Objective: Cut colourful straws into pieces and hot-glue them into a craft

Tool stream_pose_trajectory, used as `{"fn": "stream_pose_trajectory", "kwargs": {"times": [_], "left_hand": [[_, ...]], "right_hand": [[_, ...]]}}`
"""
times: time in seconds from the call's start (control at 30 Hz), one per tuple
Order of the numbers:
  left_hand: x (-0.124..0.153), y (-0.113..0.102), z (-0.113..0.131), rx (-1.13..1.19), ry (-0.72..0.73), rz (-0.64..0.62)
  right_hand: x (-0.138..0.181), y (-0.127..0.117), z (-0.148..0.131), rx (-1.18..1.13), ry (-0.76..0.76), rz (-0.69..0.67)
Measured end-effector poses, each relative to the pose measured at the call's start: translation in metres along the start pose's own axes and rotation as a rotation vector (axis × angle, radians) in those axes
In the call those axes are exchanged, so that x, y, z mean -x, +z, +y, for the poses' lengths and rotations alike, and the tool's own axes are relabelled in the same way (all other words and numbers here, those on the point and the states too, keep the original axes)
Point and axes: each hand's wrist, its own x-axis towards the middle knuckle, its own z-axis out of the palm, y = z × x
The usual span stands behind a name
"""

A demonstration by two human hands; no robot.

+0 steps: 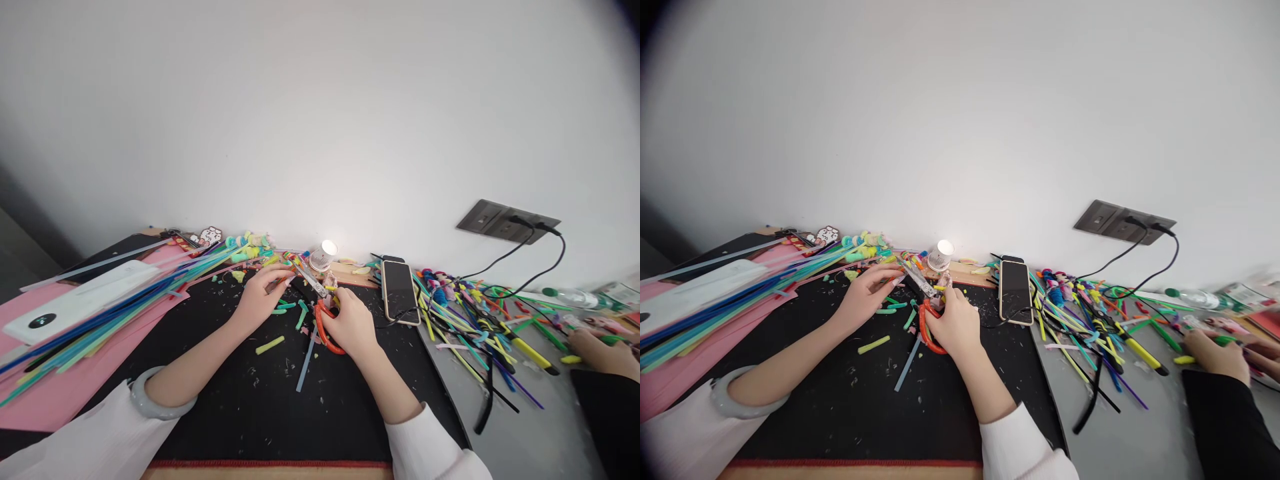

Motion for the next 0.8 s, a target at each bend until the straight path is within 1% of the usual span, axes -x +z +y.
{"fn": "stream_pose_trajectory", "kwargs": {"times": [0.37, 0.6, 0.8], "left_hand": [[0.0010, 0.0005, 0.0033, -0.009, -0.010, 0.001], [0.0008, 0.0005, 0.0016, -0.012, -0.018, -0.011], [0.0006, 0.0003, -0.0006, -0.027, -0.006, -0.005]], "right_hand": [[-0.0005, -0.0021, -0.0012, 0.015, 0.014, -0.011], [-0.0005, -0.0013, 0.0001, 0.006, 0.013, -0.014], [-0.0012, -0.0021, -0.0005, 0.045, 0.010, -0.020]]}}
